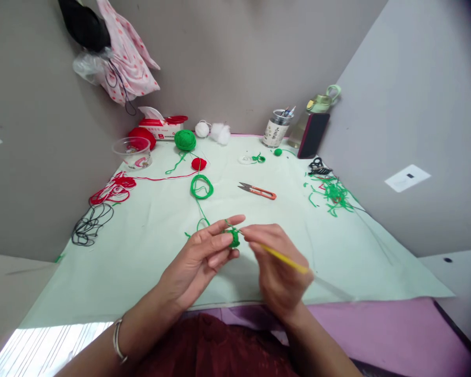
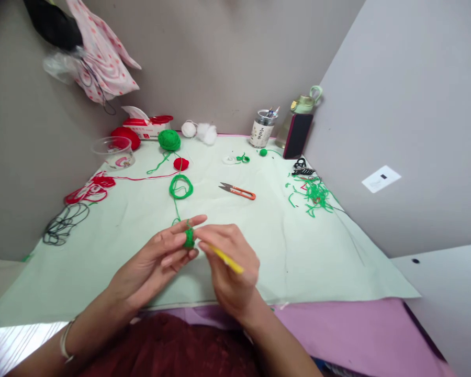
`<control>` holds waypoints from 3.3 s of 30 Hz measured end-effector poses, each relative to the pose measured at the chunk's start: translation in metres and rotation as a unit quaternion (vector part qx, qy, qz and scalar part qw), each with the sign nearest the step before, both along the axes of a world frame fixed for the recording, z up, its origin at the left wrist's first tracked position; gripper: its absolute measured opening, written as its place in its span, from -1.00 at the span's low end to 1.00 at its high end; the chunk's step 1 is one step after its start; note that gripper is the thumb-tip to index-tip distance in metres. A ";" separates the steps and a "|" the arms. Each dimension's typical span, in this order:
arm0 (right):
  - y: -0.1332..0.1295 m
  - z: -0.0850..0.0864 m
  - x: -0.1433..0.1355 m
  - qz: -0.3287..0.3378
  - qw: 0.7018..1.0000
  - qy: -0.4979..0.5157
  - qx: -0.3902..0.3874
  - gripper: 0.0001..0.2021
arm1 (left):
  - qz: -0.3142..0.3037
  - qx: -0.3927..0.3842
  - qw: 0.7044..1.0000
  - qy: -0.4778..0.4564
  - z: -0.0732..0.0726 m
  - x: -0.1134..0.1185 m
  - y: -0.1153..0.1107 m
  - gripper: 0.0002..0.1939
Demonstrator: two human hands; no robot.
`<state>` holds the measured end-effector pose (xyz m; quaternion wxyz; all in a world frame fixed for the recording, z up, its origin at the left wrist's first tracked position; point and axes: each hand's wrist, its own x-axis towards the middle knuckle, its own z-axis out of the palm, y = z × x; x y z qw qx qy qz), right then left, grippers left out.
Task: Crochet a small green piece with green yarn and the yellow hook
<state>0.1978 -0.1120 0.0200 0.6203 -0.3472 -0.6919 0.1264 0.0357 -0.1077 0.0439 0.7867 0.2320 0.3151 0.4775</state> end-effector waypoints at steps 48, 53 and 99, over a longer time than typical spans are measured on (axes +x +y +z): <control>0.000 0.003 -0.006 0.025 1.000 -0.012 -0.012 -0.70 | 0.076 0.115 0.980 0.147 -0.002 -0.001 -0.003 -0.56; 0.001 0.001 0.000 0.007 1.000 -0.004 0.007 -0.67 | 0.004 0.012 0.999 0.036 0.001 -0.003 0.001 -0.65; -0.001 -0.001 -0.007 0.034 0.998 0.026 -0.051 -0.68 | 0.083 0.104 0.981 0.141 -0.001 0.002 -0.006 -0.49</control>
